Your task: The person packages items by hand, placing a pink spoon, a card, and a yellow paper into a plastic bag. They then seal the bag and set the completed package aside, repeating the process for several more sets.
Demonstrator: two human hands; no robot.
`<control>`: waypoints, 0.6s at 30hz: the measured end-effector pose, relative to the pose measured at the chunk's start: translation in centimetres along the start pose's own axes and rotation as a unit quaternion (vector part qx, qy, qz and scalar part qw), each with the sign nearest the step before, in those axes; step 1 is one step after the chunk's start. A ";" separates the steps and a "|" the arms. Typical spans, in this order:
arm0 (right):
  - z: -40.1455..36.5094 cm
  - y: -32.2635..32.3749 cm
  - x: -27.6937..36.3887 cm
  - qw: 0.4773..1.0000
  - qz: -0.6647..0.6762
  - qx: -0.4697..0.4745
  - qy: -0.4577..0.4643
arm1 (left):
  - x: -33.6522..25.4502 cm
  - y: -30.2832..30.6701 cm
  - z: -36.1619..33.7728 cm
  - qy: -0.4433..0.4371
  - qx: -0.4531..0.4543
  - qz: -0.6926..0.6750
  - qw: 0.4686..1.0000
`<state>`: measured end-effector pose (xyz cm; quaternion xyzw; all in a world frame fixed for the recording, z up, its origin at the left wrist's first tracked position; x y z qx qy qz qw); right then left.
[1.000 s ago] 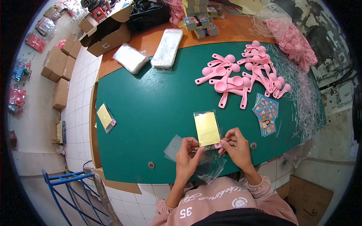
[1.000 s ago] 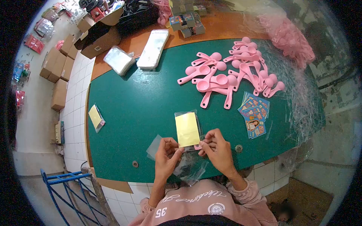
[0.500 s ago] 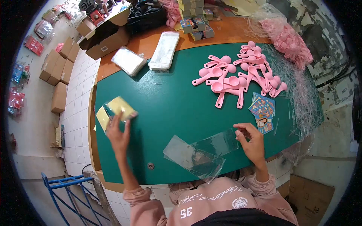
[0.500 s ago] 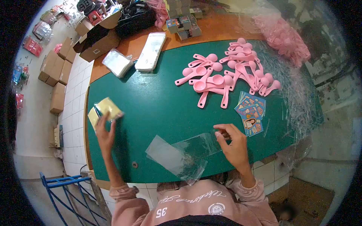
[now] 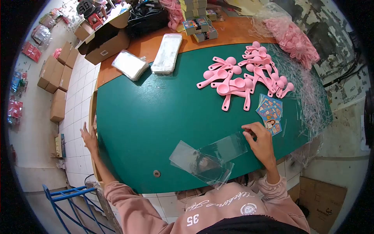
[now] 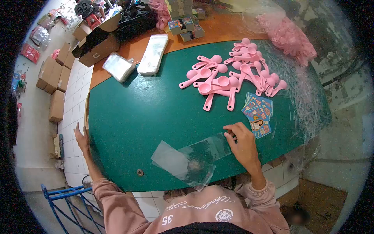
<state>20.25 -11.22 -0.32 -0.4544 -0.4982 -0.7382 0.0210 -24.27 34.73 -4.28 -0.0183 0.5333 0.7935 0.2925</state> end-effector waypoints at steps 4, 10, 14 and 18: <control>3.1 -1.4 0.7 0.999 -0.033 0.000 0.039 | -20.2 1.3 -3.0 -0.155 0.035 -0.094 0.983; 6.9 -4.9 3.2 0.958 -0.222 -0.021 0.181 | -45.3 -4.2 -20.1 -0.330 0.291 -0.295 0.848; 6.7 -3.8 2.3 0.962 -0.207 0.010 0.175 | -47.4 -6.0 -22.2 -0.314 0.359 -0.314 0.821; 5.6 1.6 2.9 0.980 -0.065 -0.115 0.148 | -47.0 -7.8 -21.7 -0.271 0.408 -0.413 0.768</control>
Point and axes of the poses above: each hand's wrist, its own z-axis towards the middle knuckle, its own y-axis out of the back of the hand, x = y × z, the point moved 10 cm from there along z, towards the middle knuckle, and after that the axes turned 8 degrees about -z, right-handed, at the moved point
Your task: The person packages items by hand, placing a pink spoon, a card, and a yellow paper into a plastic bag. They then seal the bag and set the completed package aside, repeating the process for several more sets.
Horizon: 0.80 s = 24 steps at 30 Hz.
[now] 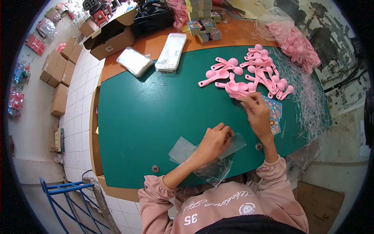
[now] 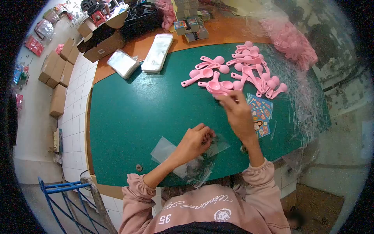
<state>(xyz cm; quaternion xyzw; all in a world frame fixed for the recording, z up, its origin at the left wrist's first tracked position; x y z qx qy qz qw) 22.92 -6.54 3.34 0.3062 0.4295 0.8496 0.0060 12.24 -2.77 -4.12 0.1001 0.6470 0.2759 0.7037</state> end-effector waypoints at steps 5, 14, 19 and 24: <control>-1.5 5.7 -0.7 0.990 0.034 -0.133 -0.035 | 1.7 3.5 1.4 0.037 -0.075 -0.270 0.959; -1.9 8.2 0.6 0.951 0.240 -0.156 -0.121 | -0.9 8.2 1.7 0.116 -0.106 -0.382 0.911; -1.3 7.5 2.2 0.967 0.201 -0.104 -0.118 | -2.1 8.6 1.8 0.104 -0.088 -0.377 0.916; -0.3 6.1 4.2 0.951 0.297 -0.039 -0.083 | -5.6 8.9 1.9 0.009 -0.065 -0.291 0.955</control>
Point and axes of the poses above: each hand's wrist, its own z-axis towards the middle knuckle, its own y-axis out of the back of the hand, x = y × z, the point moved 10 cm from there along z, towards the middle knuckle, and after that the axes turned 8 degrees about -z, right-handed, at the moved point
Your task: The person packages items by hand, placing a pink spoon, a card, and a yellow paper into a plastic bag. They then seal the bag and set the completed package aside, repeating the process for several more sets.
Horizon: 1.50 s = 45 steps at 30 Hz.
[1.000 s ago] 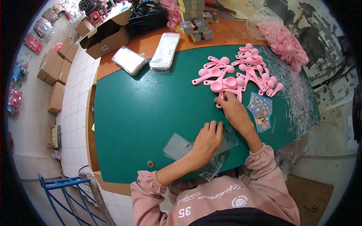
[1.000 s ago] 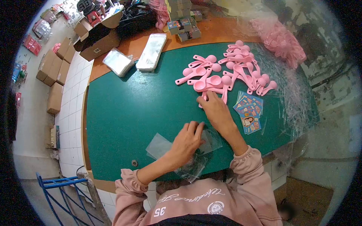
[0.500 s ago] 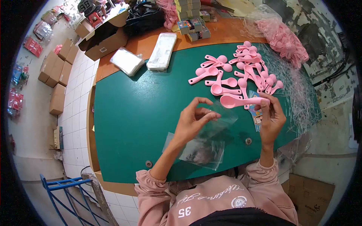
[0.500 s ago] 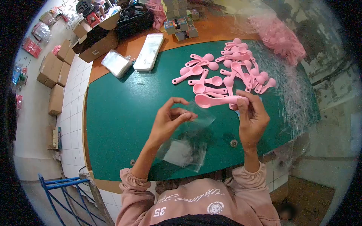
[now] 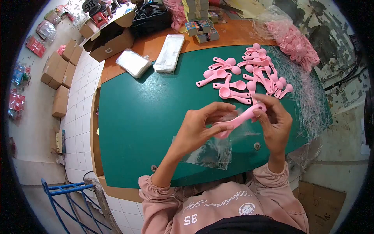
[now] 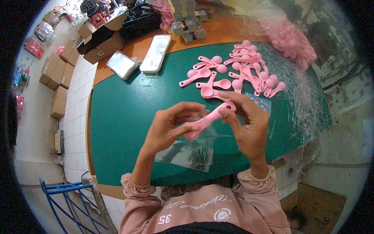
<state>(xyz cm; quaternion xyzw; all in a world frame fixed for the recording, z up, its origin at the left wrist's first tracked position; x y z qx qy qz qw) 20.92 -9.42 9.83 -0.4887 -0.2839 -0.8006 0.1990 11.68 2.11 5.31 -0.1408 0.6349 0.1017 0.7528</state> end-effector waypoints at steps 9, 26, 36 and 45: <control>-2.0 -0.7 -0.8 0.999 0.032 0.019 0.039 | 0.9 -0.6 -2.6 0.080 0.050 0.060 0.994; -5.4 -3.0 -1.8 0.980 -0.064 0.182 0.039 | 5.2 -2.4 -3.6 0.161 0.059 0.001 0.985; -4.5 1.1 -5.2 0.995 -0.014 0.096 -0.029 | 4.0 -2.3 -4.1 0.159 0.024 -0.158 0.974; -6.6 10.6 -14.6 0.858 -0.467 -0.052 -0.206 | 7.2 -0.8 -4.6 0.191 -0.010 -0.181 0.965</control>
Point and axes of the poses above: each hand's wrist, its own z-axis towards the middle knuckle, its own y-axis out of the back of the hand, x = y × z, the point moved 10 cm from there along z, towards the middle knuckle, and after that the axes turned 8 degrees about -z, right-handed, at the moved point
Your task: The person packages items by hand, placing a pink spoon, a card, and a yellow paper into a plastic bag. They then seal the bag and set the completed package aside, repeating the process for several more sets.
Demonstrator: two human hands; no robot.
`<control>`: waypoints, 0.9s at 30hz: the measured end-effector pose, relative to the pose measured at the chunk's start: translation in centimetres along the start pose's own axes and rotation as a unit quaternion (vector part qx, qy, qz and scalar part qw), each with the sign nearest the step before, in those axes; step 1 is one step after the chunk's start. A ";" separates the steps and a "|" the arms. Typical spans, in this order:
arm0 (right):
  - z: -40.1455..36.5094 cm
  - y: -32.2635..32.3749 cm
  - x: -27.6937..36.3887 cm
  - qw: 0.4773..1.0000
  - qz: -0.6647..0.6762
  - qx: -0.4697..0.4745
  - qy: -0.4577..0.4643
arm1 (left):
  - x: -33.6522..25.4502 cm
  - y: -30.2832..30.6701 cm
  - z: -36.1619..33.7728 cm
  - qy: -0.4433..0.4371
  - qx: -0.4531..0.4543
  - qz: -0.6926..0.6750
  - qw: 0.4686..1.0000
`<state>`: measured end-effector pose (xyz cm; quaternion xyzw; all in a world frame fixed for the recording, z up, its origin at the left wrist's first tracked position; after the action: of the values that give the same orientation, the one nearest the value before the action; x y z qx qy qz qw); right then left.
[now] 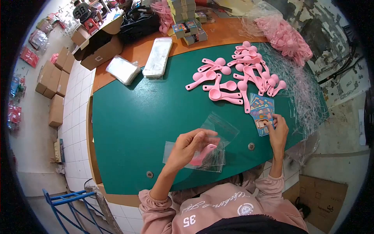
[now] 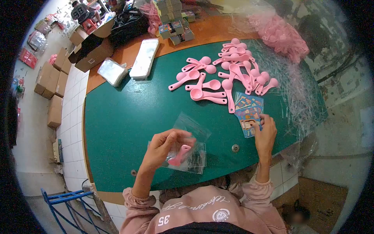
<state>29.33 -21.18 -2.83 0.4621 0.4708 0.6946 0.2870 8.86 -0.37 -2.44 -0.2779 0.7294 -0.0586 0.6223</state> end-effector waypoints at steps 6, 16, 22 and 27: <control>-0.7 4.1 5.3 0.986 0.134 -0.046 0.083 | -1.6 -0.3 -0.3 -0.005 -0.006 0.059 0.998; -4.1 3.8 18.4 0.881 0.179 0.251 0.358 | -1.0 -1.5 -0.2 0.012 0.027 0.284 0.958; -5.9 2.1 20.0 0.842 0.213 0.297 0.397 | -0.8 -3.0 -0.7 0.028 0.072 0.270 0.960; -5.4 2.4 19.9 0.847 0.224 0.316 0.364 | -1.5 -2.1 -0.9 -0.024 0.039 0.252 0.967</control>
<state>16.33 -7.60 6.06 0.3344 0.6190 0.6722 -0.2305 8.82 -1.65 0.01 -0.0617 0.7580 0.0783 0.6446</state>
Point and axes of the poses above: each hand's wrist, its own z-axis towards the middle knuckle, its own y-axis out of the back of the hand, x = y × z, the point moved 10 cm from there along z, towards the middle knuckle, and after that the axes turned 8 degrees about -z, right-handed, at the moved point
